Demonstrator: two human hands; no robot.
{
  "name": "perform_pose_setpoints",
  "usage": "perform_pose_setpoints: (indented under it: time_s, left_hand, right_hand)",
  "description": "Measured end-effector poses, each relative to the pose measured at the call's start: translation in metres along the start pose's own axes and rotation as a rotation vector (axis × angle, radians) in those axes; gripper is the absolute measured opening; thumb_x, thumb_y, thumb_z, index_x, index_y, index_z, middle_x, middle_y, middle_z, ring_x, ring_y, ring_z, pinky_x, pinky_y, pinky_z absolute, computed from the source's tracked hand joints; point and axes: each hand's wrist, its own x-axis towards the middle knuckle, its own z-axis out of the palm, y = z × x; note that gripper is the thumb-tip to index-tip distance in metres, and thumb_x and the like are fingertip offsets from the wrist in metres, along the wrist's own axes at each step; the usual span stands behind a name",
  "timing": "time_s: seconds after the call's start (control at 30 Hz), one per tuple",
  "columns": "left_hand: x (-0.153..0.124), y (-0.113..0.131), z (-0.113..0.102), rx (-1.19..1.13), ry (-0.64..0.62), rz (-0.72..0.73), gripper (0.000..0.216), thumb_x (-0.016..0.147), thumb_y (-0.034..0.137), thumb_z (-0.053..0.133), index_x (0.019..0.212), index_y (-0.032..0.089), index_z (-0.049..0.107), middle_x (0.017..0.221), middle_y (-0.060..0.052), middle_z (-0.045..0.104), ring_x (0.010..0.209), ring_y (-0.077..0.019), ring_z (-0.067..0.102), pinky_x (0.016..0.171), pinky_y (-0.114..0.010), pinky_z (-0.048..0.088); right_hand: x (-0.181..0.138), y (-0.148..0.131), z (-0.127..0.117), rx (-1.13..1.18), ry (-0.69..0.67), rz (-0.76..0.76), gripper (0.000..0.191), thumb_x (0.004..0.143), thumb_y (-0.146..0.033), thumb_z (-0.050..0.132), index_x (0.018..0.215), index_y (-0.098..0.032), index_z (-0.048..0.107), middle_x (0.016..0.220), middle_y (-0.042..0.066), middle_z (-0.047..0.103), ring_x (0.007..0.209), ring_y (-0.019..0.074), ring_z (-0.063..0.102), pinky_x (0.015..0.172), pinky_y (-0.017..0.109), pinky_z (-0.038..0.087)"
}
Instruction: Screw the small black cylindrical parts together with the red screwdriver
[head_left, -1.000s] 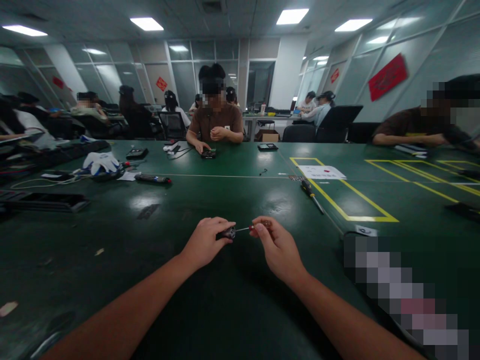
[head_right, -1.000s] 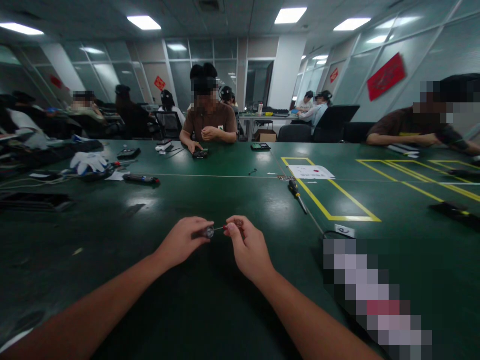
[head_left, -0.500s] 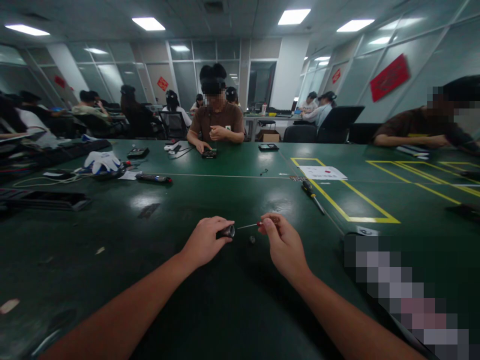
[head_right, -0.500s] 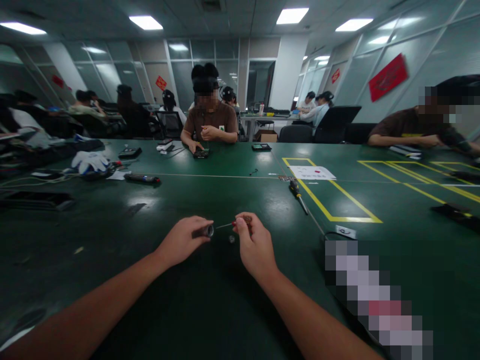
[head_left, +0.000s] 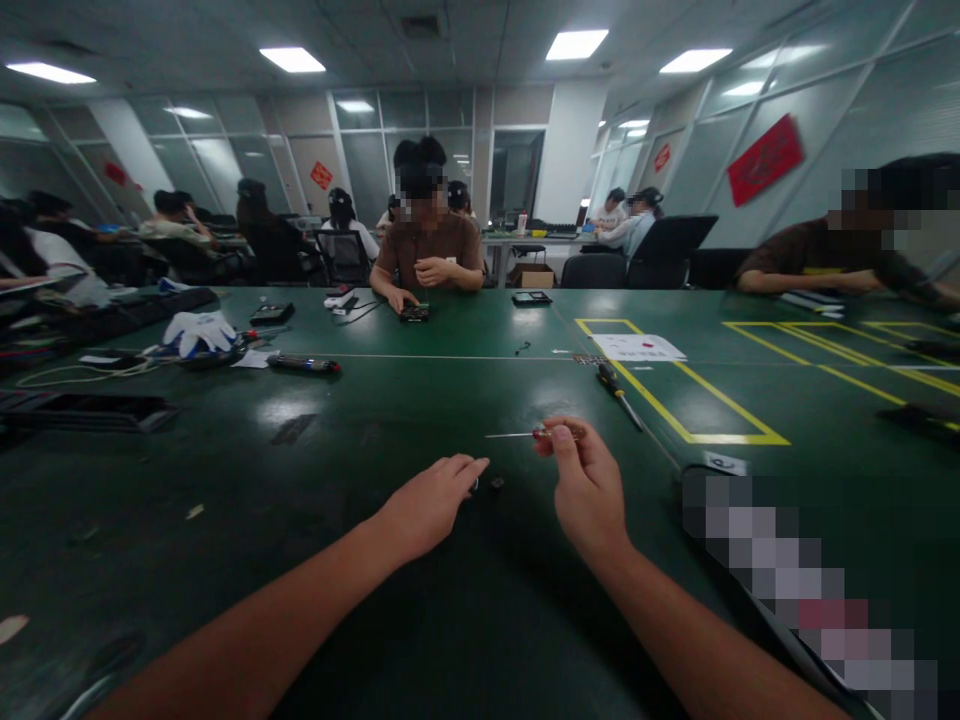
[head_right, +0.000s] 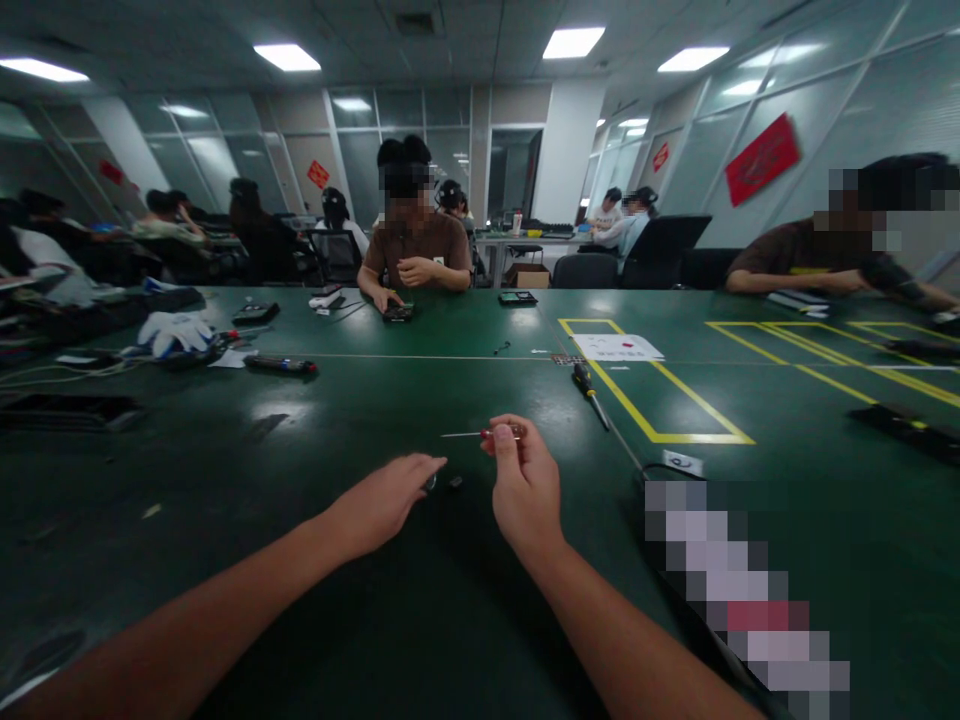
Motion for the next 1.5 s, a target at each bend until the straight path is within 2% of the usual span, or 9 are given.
perform_pose_setpoints:
  time_s: [0.2, 0.37, 0.53, 0.7, 0.97, 1.07, 1.2, 1.33, 1.5]
  left_hand:
    - [0.007, 0.021, 0.000, 0.146, -0.073, -0.093, 0.053, 0.096, 0.022, 0.048, 0.148, 0.011, 0.047, 0.132, -0.018, 0.059, 0.118, -0.0318, 0.056, 0.101, -0.048, 0.049]
    - [0.022, 0.031, 0.003, 0.172, -0.030, -0.126, 0.054, 0.096, 0.044, 0.058, 0.144, 0.018, 0.054, 0.122, -0.015, 0.063, 0.111, -0.0322, 0.060, 0.091, -0.047, 0.053]
    - [0.039, 0.028, 0.010, 0.208, -0.013, -0.108, 0.029, 0.100, 0.034, 0.056, 0.123, 0.022, 0.069, 0.109, -0.010, 0.067, 0.103, -0.0279, 0.062, 0.082, -0.039, 0.053]
    - [0.038, 0.014, 0.010, 0.140, 0.044, -0.074, 0.024, 0.100, 0.033, 0.056, 0.115, 0.022, 0.072, 0.107, -0.007, 0.067, 0.100, -0.0248, 0.063, 0.079, -0.035, 0.051]
    - [0.021, -0.040, -0.032, -0.224, 0.366, -0.248, 0.030, 0.100, 0.041, 0.052, 0.110, 0.021, 0.072, 0.105, -0.006, 0.073, 0.098, -0.0230, 0.067, 0.088, -0.035, 0.050]
    - [0.008, -0.069, -0.051, -0.354, 0.470, -0.459, 0.035, 0.094, 0.047, 0.058, 0.110, 0.019, 0.071, 0.085, -0.004, 0.072, 0.080, -0.0222, 0.069, 0.077, -0.034, 0.050]
    - [-0.018, -0.113, -0.070, -0.500, 0.634, -0.649, 0.046, 0.085, 0.051, 0.067, 0.116, 0.019, 0.071, 0.082, -0.004, 0.069, 0.070, -0.0192, 0.064, 0.060, -0.027, 0.046]
    - [-0.049, -0.157, -0.089, -0.846, 0.875, -0.757, 0.032, 0.084, 0.034, 0.070, 0.111, 0.016, 0.071, 0.084, -0.002, 0.065, 0.068, -0.0121, 0.057, 0.054, -0.020, 0.041]
    - [-0.091, -0.194, -0.120, -0.804, 1.048, -0.860, 0.010, 0.092, 0.020, 0.051, 0.091, 0.013, 0.059, 0.073, 0.001, 0.056, 0.064, -0.0099, 0.052, 0.054, -0.019, 0.041]
  right_hand:
    - [0.001, 0.005, 0.000, 0.023, 0.002, -0.020, 0.027, 0.099, -0.047, 0.056, 0.102, -0.022, 0.067, 0.085, 0.004, 0.070, 0.080, 0.0212, 0.067, 0.076, 0.037, 0.052]
    - [0.000, 0.006, 0.000, 0.029, -0.017, 0.001, 0.028, 0.099, -0.048, 0.055, 0.103, -0.023, 0.067, 0.087, 0.005, 0.071, 0.081, 0.0221, 0.068, 0.077, 0.038, 0.053]
    - [-0.001, 0.007, -0.001, 0.021, -0.030, 0.006, 0.028, 0.099, -0.048, 0.055, 0.103, -0.023, 0.067, 0.088, 0.004, 0.071, 0.083, 0.0223, 0.068, 0.078, 0.038, 0.052]
    - [0.000, 0.005, -0.001, 0.010, -0.036, 0.018, 0.028, 0.099, -0.048, 0.054, 0.102, -0.023, 0.067, 0.085, 0.004, 0.071, 0.082, 0.0223, 0.067, 0.078, 0.038, 0.051]
    - [0.000, 0.004, 0.000, 0.031, -0.078, 0.042, 0.028, 0.098, -0.048, 0.056, 0.101, -0.023, 0.067, 0.085, 0.004, 0.071, 0.080, 0.0215, 0.067, 0.076, 0.037, 0.052]
    - [0.001, 0.007, 0.000, 0.016, -0.083, 0.053, 0.029, 0.098, -0.049, 0.056, 0.101, -0.022, 0.067, 0.085, 0.004, 0.071, 0.080, 0.0218, 0.067, 0.077, 0.037, 0.052]
    - [0.002, 0.010, 0.000, 0.014, -0.079, 0.062, 0.031, 0.098, -0.050, 0.055, 0.102, -0.022, 0.067, 0.085, 0.005, 0.071, 0.080, 0.0220, 0.067, 0.077, 0.037, 0.052]
    - [0.003, 0.011, 0.000, 0.015, -0.083, 0.060, 0.031, 0.098, -0.050, 0.055, 0.101, -0.022, 0.067, 0.084, 0.004, 0.070, 0.080, 0.0217, 0.067, 0.077, 0.037, 0.052]
    - [0.002, 0.013, 0.002, 0.012, -0.093, 0.058, 0.031, 0.098, -0.050, 0.055, 0.101, -0.022, 0.067, 0.086, 0.005, 0.071, 0.079, 0.0214, 0.067, 0.076, 0.036, 0.052]
